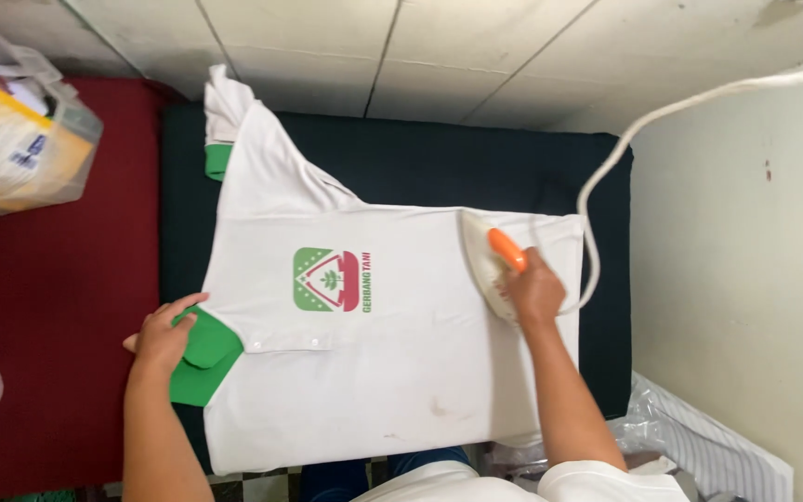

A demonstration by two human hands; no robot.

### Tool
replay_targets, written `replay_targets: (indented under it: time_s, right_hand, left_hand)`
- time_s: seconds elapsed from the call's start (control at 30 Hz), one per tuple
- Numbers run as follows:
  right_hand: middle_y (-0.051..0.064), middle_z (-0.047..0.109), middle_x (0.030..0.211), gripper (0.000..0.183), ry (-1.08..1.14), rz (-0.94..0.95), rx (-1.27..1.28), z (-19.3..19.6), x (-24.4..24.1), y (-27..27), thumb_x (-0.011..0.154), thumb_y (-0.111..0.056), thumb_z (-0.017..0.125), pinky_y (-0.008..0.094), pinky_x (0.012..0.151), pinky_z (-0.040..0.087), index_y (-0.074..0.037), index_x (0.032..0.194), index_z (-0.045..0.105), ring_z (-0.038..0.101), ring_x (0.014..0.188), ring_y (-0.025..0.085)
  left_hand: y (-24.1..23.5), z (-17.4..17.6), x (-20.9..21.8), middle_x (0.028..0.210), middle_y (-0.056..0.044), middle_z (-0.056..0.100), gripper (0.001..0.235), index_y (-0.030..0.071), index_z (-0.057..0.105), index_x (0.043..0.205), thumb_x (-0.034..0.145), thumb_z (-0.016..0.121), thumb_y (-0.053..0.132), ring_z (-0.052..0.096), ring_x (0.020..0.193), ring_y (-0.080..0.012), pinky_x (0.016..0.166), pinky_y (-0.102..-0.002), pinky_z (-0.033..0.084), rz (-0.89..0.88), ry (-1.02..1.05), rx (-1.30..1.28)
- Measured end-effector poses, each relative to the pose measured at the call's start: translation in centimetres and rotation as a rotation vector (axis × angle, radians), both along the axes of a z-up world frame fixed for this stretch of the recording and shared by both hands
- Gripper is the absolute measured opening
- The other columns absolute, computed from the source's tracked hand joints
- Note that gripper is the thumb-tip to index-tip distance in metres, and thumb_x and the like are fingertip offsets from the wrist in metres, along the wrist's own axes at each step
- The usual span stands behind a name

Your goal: Ironing and folding shirts on an ironing board.

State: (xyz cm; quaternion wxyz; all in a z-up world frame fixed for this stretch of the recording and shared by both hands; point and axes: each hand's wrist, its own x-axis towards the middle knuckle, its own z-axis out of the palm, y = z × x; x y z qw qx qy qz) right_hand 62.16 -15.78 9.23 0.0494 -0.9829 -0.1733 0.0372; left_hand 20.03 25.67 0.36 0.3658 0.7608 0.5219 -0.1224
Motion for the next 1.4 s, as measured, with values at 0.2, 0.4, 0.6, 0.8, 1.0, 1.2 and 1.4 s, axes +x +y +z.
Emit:
replay_targets:
  time_s: [0.2, 0.4, 0.6, 0.8, 1.0, 1.2, 1.4]
  right_hand:
    - [0.019, 0.073, 0.085, 0.027, -0.113, -0.128, -0.063, -2.3, 8.2, -8.5, 0.082, -0.024, 0.079, 0.051, 0.069, 0.056, -0.009, 0.102, 0.069, 0.073, 0.079, 0.041]
    - [0.020, 0.072, 0.086, 0.029, -0.130, -0.141, -0.051, -2.9, 12.1, -16.0, 0.082, -0.029, 0.081, 0.052, 0.070, 0.055, -0.012, 0.102, 0.070, 0.071, 0.082, 0.044]
    - [0.012, 0.073, 0.085, 0.018, -0.002, 0.159, -0.093, -1.1, 9.3, -15.0, 0.087, -0.029, 0.078, 0.048, 0.071, 0.055, -0.017, 0.097, 0.071, 0.071, 0.081, 0.037]
    - [0.008, 0.072, 0.083, 0.024, 0.077, 0.566, 0.085, 0.7, 1.2, -3.7, 0.074, -0.018, 0.079, 0.042, 0.069, 0.056, -0.018, 0.097, 0.072, 0.071, 0.077, 0.031]
    - [0.006, 0.072, 0.082, 0.026, 0.126, 0.860, 0.203, 0.0, -9.1, 8.5, 0.068, -0.005, 0.073, 0.043, 0.061, 0.054, -0.016, 0.092, 0.071, 0.070, 0.071, 0.029]
    - [0.007, 0.069, 0.079, 0.021, 0.167, 0.995, 0.290, -0.2, -18.0, 18.9, 0.070, -0.005, 0.071, 0.047, 0.056, 0.051, -0.013, 0.090, 0.066, 0.069, 0.069, 0.032]
    - [0.009, 0.069, 0.081, 0.019, 0.218, 1.027, 0.234, -1.4, -19.7, 21.0, 0.078, -0.006, 0.068, 0.049, 0.057, 0.051, -0.011, 0.095, 0.064, 0.069, 0.069, 0.033]
  left_hand:
    - [-0.3, -0.4, -0.9, 0.126, -0.004, 0.072, 0.033, 0.036, 0.075, 0.128, 0.099, 0.060, 0.026, 0.063, 0.115, -0.0251, 0.115, -0.048, 0.024, 0.015, -0.003, 0.059]
    - [0.2, -0.7, -4.0, 0.118, -0.008, 0.074, 0.033, 0.025, 0.077, 0.119, 0.093, 0.073, 0.045, 0.059, 0.120, -0.0327, 0.106, -0.052, 0.030, -0.056, 0.199, 0.277]
    - [1.3, -6.0, -8.0, 0.106, -0.025, 0.068, 0.039, 0.017, 0.078, 0.119, 0.089, 0.080, 0.042, 0.063, 0.101, -0.0382, 0.097, -0.047, 0.048, 0.187, -0.071, 0.210]
    - [1.4, -4.0, -6.9, 0.099, -0.021, 0.071, 0.030, 0.016, 0.077, 0.113, 0.089, 0.079, 0.034, 0.067, 0.097, -0.0333, 0.094, -0.042, 0.052, 0.274, -0.248, 0.118]
    - [0.6, -0.3, -4.7, 0.111, -0.020, 0.063, 0.028, 0.022, 0.078, 0.112, 0.088, 0.076, 0.037, 0.066, 0.104, -0.0358, 0.098, -0.044, 0.051, 0.404, -0.188, 0.051]
    - [0.3, 1.3, -3.8, 0.119, -0.017, 0.060, 0.027, 0.029, 0.077, 0.114, 0.091, 0.073, 0.041, 0.061, 0.113, -0.0393, 0.107, -0.048, 0.043, 0.393, -0.089, 0.022]
    - [0.2, 0.3, -3.9, 0.122, -0.017, 0.060, 0.026, 0.028, 0.078, 0.113, 0.091, 0.072, 0.041, 0.058, 0.117, -0.0400, 0.118, -0.052, 0.029, 0.378, -0.109, 0.052]
